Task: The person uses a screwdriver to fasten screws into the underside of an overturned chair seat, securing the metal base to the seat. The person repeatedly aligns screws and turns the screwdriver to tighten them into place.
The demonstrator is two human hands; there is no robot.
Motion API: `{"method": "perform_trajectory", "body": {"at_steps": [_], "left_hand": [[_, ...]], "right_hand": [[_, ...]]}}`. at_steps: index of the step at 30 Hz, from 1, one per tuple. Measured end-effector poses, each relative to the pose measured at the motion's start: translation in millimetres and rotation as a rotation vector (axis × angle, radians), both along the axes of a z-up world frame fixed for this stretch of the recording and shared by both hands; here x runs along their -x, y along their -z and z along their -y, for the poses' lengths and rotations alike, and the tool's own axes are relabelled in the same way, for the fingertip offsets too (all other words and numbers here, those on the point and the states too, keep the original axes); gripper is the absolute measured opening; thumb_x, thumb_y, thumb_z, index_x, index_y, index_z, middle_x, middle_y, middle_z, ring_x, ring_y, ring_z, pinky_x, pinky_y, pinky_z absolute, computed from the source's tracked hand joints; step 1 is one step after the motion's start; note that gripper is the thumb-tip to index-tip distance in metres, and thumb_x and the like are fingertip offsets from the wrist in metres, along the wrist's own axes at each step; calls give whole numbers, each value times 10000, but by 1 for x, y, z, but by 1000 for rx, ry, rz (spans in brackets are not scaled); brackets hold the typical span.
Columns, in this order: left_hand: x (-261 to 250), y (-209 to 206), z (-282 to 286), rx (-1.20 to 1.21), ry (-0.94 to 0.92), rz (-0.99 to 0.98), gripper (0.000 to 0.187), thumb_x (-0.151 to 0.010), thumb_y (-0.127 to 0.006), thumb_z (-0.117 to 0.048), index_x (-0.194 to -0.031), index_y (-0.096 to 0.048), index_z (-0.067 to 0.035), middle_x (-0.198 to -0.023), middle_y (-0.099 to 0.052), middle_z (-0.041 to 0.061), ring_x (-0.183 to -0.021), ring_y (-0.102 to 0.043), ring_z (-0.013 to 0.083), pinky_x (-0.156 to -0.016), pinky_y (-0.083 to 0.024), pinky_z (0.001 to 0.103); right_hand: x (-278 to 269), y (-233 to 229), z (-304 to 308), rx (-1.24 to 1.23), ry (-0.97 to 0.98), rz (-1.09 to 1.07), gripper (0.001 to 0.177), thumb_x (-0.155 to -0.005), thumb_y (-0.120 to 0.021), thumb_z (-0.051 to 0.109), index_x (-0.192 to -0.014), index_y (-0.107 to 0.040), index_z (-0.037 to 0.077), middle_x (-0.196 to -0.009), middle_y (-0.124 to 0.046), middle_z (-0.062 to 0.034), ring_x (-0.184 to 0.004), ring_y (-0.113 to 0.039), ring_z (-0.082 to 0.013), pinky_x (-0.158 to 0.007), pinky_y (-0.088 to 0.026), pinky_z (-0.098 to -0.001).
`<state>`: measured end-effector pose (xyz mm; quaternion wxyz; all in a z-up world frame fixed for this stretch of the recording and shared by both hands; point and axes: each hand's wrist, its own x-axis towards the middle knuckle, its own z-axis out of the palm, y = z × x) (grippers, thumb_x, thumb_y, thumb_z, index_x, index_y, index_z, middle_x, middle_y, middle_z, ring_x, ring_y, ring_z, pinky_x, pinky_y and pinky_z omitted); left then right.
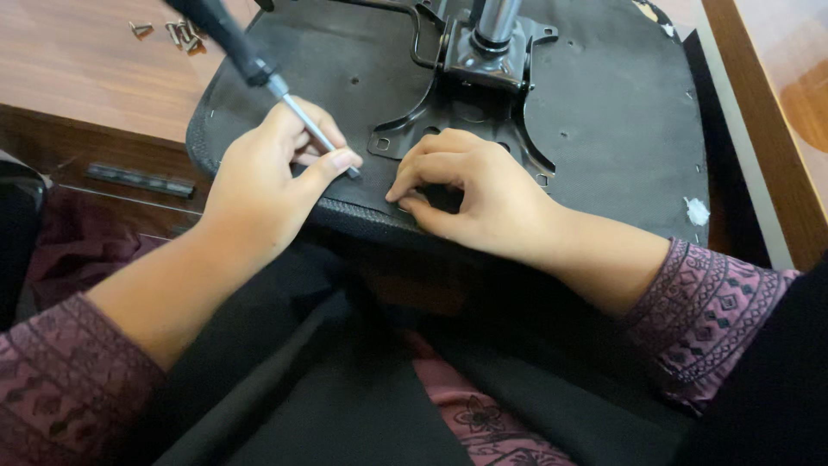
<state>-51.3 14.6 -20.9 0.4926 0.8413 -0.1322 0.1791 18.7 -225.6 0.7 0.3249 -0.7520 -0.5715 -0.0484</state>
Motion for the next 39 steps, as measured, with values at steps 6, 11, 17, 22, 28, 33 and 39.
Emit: {"method": "perform_trajectory", "body": {"at_steps": [6,11,17,22,28,33,39], "left_hand": [[10,8,1,-79,-88,85,203,-989,-736,-114,-1116,-602,-30,-949,-705,68,-891,-706,129,-825,-538,272],[12,10,5,-179,-137,232,210,-990,-760,-130,-1094,-605,-32,-988,-681,83,-882,-708,189,-798,-539,302],[11,13,5,-268,-144,317,192,-996,-749,-132,-1060,-596,-35,-973,-665,84,-897,-697,249,-804,-530,356],[12,13,5,-251,-134,286,159,-1013,-715,-124,-1064,-594,-37,-982,-669,79,-902,-703,251,-801,-529,360],[12,15,4,-289,-164,259,169,-1010,-724,-149,-1050,-598,-43,-978,-684,75,-887,-694,266,-782,-514,376],[11,17,3,-310,-165,243,167,-1016,-718,-149,-1066,-595,-48,-974,-698,55,-895,-693,265,-801,-505,384],[10,12,5,-296,-167,235,204,-1012,-726,-173,-1077,-583,-43,-977,-682,79,-885,-690,255,-790,-515,367]], "right_hand": [[3,-3,0,16,53,-11,164,-845,-774,136,-998,-741,86,-1016,-716,-49,-952,-665,-239,-837,-534,-358],[2,-3,-3,63,114,-14,114,-865,-796,151,-956,-752,98,-991,-720,-50,-954,-662,-252,-808,-536,-360],[1,-2,1,-21,-39,31,159,-885,-708,42,-1033,-722,98,-1117,-736,-30,-1050,-677,-242,-940,-540,-368],[6,-4,1,7,-1,57,150,-871,-750,91,-1018,-722,104,-1094,-714,-40,-1014,-649,-249,-889,-528,-371],[4,-2,0,26,149,132,199,-861,-843,208,-998,-734,115,-998,-713,-32,-965,-624,-261,-840,-518,-385],[5,0,0,-36,86,74,163,-894,-794,139,-1039,-724,119,-1035,-719,-20,-1027,-643,-242,-909,-540,-365],[6,-4,2,9,111,66,217,-863,-823,196,-1036,-733,100,-1059,-701,-48,-988,-635,-261,-858,-525,-381]]}}
